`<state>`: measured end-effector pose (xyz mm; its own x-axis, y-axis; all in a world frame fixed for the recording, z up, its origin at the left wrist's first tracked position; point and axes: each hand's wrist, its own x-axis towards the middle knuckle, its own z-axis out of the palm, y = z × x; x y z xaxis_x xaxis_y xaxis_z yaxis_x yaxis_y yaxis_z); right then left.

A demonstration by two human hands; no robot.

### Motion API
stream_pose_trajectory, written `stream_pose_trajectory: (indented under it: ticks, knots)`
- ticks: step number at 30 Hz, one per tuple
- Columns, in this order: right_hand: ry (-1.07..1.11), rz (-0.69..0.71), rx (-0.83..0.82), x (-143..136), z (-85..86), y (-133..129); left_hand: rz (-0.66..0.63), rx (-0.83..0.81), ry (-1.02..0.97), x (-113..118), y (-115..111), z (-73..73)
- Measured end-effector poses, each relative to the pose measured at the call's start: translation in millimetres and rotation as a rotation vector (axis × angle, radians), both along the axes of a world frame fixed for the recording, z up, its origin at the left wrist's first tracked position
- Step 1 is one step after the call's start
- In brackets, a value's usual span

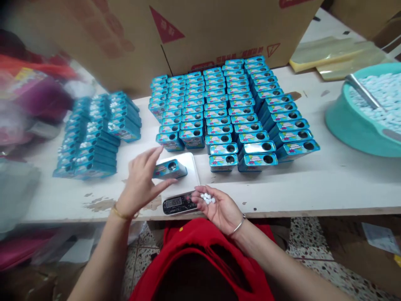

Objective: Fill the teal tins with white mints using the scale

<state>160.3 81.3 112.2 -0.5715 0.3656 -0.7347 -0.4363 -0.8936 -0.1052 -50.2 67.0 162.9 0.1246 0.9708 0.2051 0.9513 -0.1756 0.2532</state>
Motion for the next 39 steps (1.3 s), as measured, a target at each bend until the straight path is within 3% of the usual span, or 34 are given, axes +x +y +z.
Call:
stream_pose_trajectory:
  ticks: [4,7,9,12,14,17,20,24,28,31,35,39]
  knots:
    - [-0.111,-0.094,0.042,21,-11.4,3,-0.063,-0.185,-0.027,-38,13,6.7]
    - [-0.155,-0.141,0.073,33,-18.2,7,0.103,-0.049,-0.047,-80,22,14.0]
    - [-0.181,-0.166,0.080,37,-21.4,9,0.220,0.056,-0.017,-113,38,11.0]
    - [-0.201,-0.198,0.067,36,-24.6,9,0.243,0.036,0.036,-155,79,-8.5]
    - [-0.204,-0.211,0.053,32,-25.8,9,0.197,-0.024,0.029,-169,115,-26.4]
    - [-0.202,-0.219,0.040,27,-26.2,8,0.128,-0.051,0.017,-170,165,-47.7]
    - [-0.205,-0.214,0.037,24,-25.8,9,0.114,-0.018,0.029,-164,192,-55.0]
    - [-0.199,-0.187,0.043,24,-28.1,10,0.184,0.065,0.062,-168,180,-48.7]
    - [-0.181,-0.151,0.023,23,-31.5,10,0.483,0.145,0.202,-186,139,-44.3]
    - [-0.173,-0.137,0.009,21,-28.8,8,0.652,0.086,0.359,-198,118,-48.5]
    - [-0.170,-0.124,0.015,19,-21.3,5,0.526,0.023,0.450,-202,104,-49.2]
    - [-0.159,-0.128,0.056,21,-17.3,2,0.351,0.038,0.508,-178,79,-21.5]
